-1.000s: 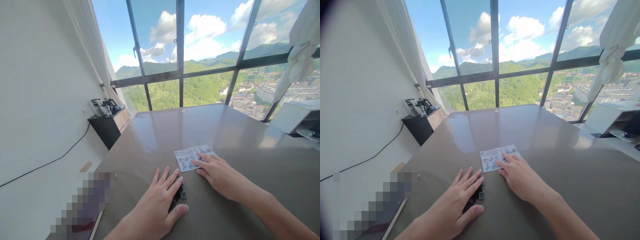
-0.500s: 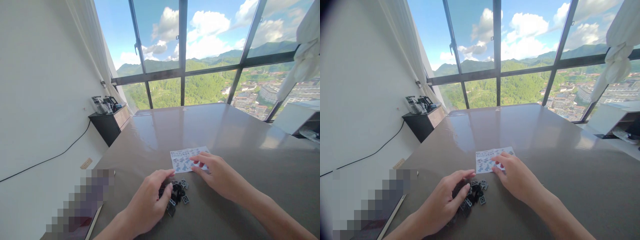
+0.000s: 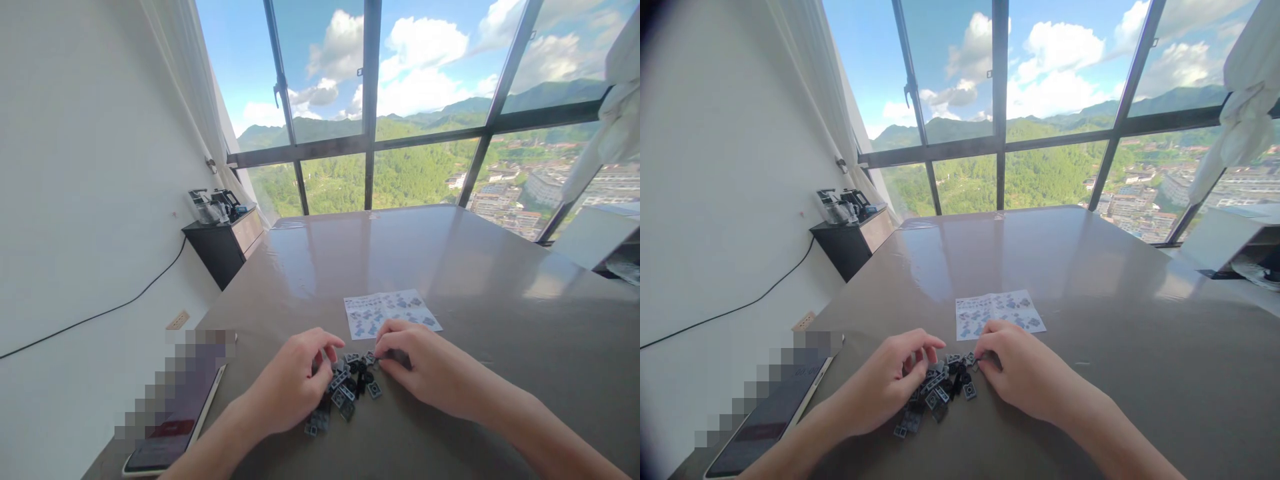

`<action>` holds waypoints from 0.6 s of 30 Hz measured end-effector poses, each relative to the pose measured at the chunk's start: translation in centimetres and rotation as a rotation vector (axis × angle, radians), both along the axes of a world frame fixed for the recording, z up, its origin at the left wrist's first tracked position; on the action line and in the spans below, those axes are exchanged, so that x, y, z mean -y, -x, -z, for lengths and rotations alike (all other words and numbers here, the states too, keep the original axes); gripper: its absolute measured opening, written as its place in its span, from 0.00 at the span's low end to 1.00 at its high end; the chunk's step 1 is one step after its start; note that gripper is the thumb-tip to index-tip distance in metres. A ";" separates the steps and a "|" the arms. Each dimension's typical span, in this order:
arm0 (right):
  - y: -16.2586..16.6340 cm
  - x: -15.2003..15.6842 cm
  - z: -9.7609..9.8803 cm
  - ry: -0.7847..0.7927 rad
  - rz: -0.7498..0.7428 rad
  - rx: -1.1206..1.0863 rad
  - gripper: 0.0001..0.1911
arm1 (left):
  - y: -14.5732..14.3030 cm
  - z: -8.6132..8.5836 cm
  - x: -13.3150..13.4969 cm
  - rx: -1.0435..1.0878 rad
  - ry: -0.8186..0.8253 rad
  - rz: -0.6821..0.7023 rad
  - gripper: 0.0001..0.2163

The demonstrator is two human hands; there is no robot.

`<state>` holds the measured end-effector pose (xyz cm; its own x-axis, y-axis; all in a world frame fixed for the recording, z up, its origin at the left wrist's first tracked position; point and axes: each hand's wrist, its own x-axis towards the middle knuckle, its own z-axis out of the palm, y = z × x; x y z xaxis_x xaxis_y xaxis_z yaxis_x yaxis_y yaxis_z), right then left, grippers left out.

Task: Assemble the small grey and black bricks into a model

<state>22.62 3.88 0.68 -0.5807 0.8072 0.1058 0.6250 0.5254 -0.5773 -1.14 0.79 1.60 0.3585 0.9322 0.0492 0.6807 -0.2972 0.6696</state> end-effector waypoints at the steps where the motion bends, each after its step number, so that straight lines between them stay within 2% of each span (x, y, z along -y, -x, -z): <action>1: 0.0 0.1 -0.1 0.003 0.010 -0.006 0.10 | -0.1 0.0 0.1 -0.002 -0.001 0.019 0.13; 6: 0.8 1.3 -0.5 0.066 -0.058 -0.052 0.12 | -0.2 -0.2 0.2 -0.010 -0.012 0.006 0.13; 11: 1.8 2.2 -0.3 0.043 -0.081 0.039 0.07 | 0.3 -0.7 0.0 -0.001 0.005 -0.022 0.12; 18: 1.4 1.5 -0.6 0.035 -0.050 -0.012 0.08 | 0.5 -1.3 0.3 -0.037 0.070 0.080 0.07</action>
<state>21.21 2.36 1.32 -0.6190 0.7808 0.0851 0.5915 0.5347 -0.6035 -1.68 0.49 2.92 0.4322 0.9013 -0.0299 0.6814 -0.3047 0.6654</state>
